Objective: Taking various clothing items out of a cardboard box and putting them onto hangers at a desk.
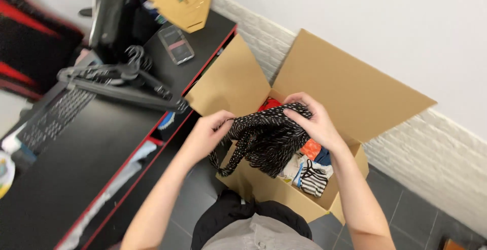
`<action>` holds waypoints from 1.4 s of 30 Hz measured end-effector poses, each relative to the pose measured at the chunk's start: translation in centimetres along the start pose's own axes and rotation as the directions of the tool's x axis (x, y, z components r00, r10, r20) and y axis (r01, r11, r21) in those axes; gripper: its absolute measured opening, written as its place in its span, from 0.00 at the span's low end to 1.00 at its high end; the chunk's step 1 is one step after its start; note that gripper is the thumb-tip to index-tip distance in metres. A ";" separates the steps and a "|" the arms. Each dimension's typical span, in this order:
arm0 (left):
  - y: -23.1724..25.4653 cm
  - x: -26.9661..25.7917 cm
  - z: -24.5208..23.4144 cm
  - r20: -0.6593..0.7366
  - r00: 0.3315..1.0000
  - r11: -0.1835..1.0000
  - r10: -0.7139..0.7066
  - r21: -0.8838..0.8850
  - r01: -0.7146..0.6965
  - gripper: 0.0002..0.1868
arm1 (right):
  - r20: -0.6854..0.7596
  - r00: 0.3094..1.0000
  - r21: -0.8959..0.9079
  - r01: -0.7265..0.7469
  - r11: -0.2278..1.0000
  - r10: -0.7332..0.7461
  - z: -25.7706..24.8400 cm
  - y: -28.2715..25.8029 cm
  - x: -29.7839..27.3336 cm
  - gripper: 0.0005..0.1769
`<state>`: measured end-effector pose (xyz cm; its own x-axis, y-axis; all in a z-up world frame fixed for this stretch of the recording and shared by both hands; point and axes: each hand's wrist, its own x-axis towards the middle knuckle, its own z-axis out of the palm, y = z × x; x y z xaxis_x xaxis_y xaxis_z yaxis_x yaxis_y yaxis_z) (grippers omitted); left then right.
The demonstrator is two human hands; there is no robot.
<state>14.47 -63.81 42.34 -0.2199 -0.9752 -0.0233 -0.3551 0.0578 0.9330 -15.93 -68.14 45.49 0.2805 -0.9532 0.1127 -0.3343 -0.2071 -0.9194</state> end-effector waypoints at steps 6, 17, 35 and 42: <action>1.2 -5.2 -3.5 -0.176 0.984 0.933 0.009 0.356 0.055 0.16 | 0.036 0.997 -0.325 -0.048 0.945 0.063 0.3 1.6 -1.0 0.20; 2.7 -14.4 -2.9 -0.464 0.877 0.993 -0.121 -0.053 0.109 0.12 | 0.115 0.987 -0.555 0.159 0.816 -0.114 2.9 5.8 -2.1 0.23; 9.1 -28.3 -4.5 -0.767 0.635 0.960 -0.098 -0.242 -0.144 0.15 | 0.267 0.850 -0.235 0.514 0.825 -0.453 11.5 4.0 -0.3 0.12; 7.9 -34.4 -6.5 -0.842 0.510 0.968 -0.174 -0.243 -0.071 0.15 | 0.513 0.852 0.339 -0.084 0.937 -0.109 14.1 0.5 1.1 0.12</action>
<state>25.16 -31.20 52.91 0.7146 -0.6877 0.1283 -0.1075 0.0733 0.9915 -3.15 -66.16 39.83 0.7368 -0.6761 0.0030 -0.0317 -0.0390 -0.9987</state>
